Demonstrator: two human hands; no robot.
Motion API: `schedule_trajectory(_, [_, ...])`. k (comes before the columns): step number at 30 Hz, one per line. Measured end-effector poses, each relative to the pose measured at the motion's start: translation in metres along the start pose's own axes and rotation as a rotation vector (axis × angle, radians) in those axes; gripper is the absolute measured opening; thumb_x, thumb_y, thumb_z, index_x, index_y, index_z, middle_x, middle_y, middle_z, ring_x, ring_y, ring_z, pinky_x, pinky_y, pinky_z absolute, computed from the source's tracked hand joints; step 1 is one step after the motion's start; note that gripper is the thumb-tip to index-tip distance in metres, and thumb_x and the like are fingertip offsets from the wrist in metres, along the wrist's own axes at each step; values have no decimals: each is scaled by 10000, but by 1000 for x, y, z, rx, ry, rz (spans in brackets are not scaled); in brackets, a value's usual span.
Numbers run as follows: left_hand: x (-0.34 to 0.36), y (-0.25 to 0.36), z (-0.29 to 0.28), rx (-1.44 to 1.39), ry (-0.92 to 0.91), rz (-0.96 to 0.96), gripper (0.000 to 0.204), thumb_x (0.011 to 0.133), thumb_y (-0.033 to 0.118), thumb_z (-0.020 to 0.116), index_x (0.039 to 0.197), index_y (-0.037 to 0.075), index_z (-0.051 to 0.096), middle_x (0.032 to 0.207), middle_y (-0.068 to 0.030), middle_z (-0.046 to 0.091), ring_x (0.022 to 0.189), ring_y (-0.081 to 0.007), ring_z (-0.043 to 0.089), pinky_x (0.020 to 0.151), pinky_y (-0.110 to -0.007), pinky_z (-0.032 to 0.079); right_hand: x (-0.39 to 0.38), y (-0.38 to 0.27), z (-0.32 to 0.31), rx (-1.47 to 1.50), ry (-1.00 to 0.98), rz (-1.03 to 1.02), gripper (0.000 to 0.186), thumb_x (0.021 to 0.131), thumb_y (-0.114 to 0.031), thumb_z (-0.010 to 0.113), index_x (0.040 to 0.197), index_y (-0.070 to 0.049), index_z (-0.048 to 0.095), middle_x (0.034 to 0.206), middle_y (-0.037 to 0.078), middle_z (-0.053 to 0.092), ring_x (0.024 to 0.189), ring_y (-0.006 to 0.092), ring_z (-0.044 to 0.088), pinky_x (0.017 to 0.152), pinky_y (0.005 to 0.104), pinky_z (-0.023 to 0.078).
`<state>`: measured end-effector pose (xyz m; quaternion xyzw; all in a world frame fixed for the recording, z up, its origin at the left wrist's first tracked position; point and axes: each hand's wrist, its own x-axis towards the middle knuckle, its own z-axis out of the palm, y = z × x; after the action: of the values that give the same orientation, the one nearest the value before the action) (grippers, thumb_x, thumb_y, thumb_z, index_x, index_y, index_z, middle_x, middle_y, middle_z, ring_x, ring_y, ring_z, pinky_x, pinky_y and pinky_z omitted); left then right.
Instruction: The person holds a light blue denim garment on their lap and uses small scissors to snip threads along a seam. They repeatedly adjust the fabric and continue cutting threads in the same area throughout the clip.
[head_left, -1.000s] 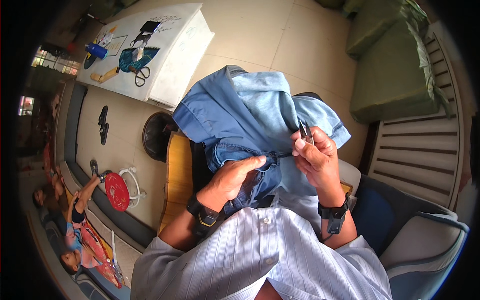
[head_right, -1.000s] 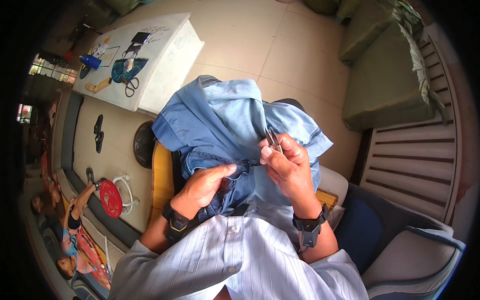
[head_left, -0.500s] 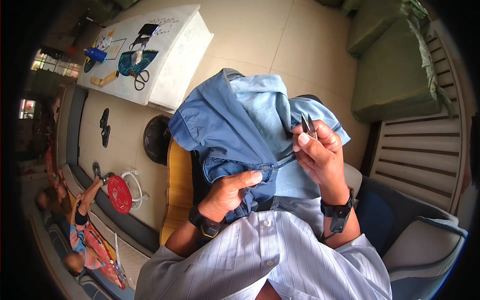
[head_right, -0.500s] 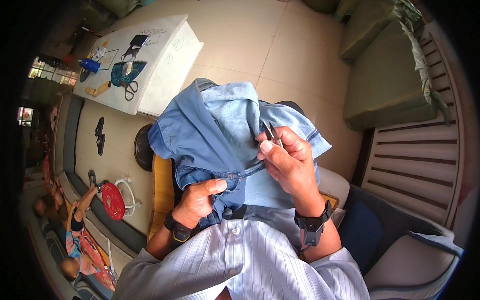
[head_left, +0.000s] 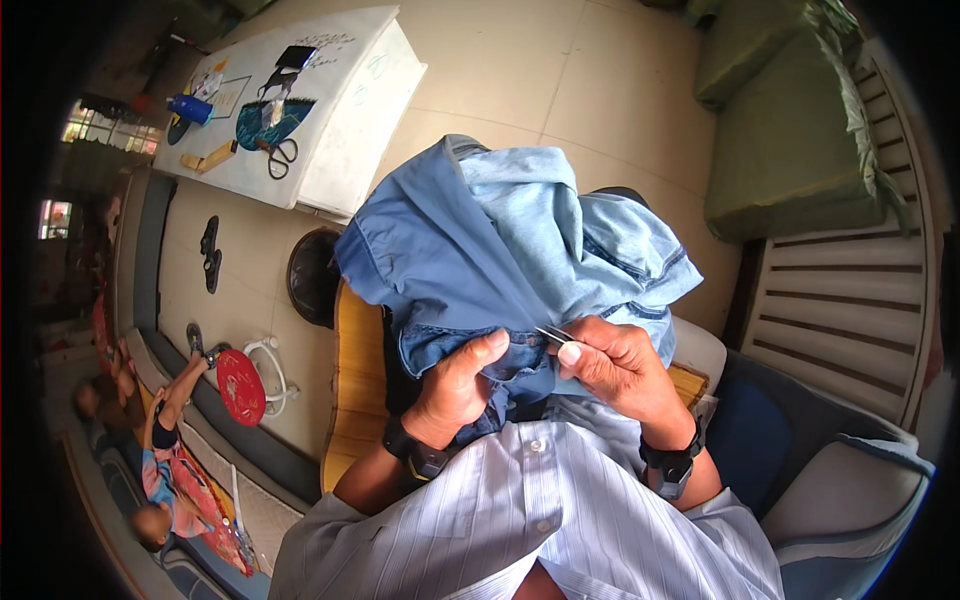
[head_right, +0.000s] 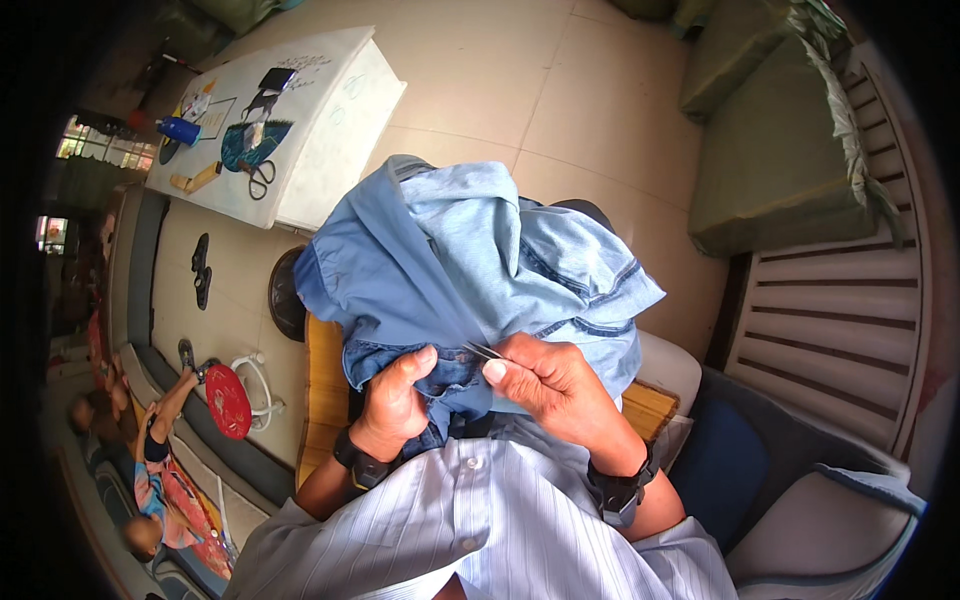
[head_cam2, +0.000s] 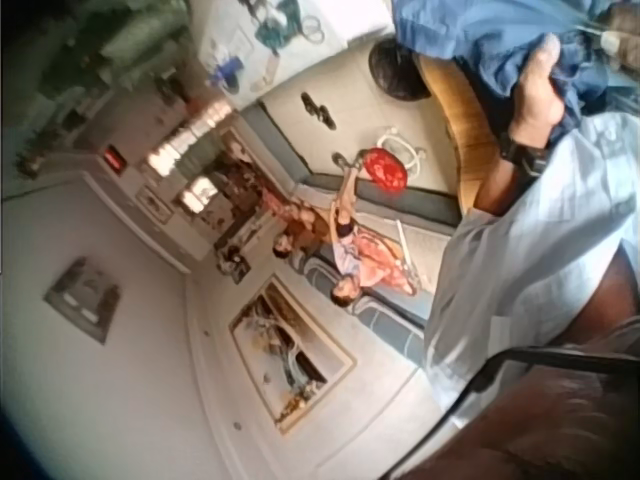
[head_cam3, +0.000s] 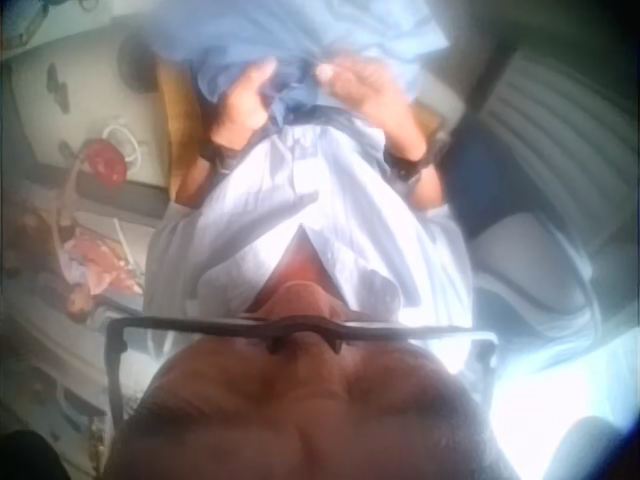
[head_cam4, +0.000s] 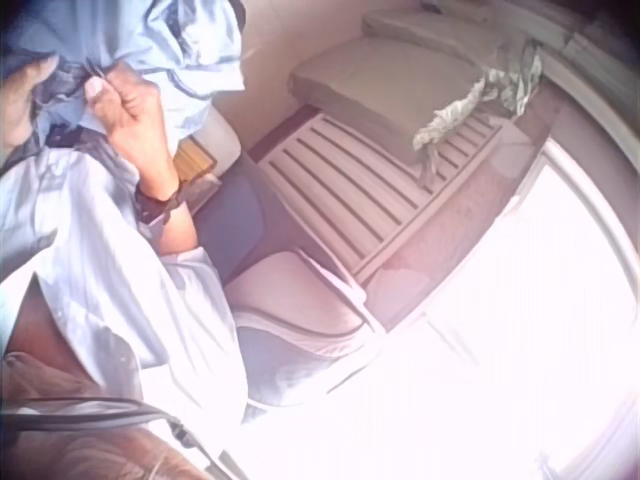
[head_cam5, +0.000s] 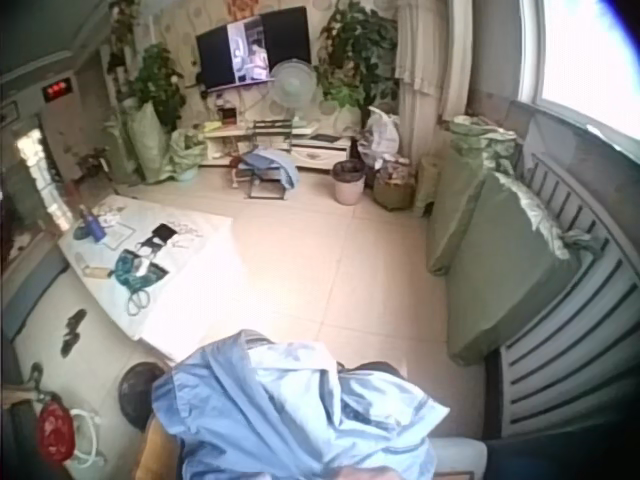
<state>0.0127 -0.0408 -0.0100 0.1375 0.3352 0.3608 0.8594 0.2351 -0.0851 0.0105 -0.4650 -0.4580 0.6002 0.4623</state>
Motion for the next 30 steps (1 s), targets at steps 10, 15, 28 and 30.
schedule_trajectory(10, [-3, 0, -10, -111, -146, -16, 367, 1014, 208, 645, 1281, -44, 639, 1246, -135, 707, 1146, -238, 676, 1038, -409, 522, -1, -9, 1, -66, -37, 71, 286, 1059, -249, 668, 949, 14, 701, 764, 25, 577, 721, 102, 521, 670, 292, 433])
schedule_trajectory(15, [-5, -1, -17, 78, -181, -35, 374, 1028, 209, 623, 1278, -64, 671, 1228, -126, 720, 1160, -214, 662, 1061, -379, 495, -3, -4, -1, -123, -27, 51, 273, 1047, -232, 686, 962, 25, 722, 818, 37, 665, 737, 117, 588, 681, 281, 464])
schedule_trajectory(28, [-15, 10, 2, 391, -12, 71, 272, 1013, 118, 665, 1242, -24, 707, 1189, -93, 738, 1114, -195, 694, 1012, -338, 535, 20, -40, 1, -523, -19, -212, 290, 1035, -253, 673, 914, 11, 682, 756, 144, 595, 662, 323, 586, 615, 419, 467])
schedule_trajectory(30, [-15, 7, -4, 395, -2, 54, 265, 1011, 110, 668, 1239, -19, 710, 1187, -82, 736, 1107, -186, 689, 1004, -328, 533, 23, -44, 2, -652, -11, -242, 271, 1021, -245, 687, 913, 4, 692, 764, 152, 603, 679, 350, 613, 617, 437, 478])
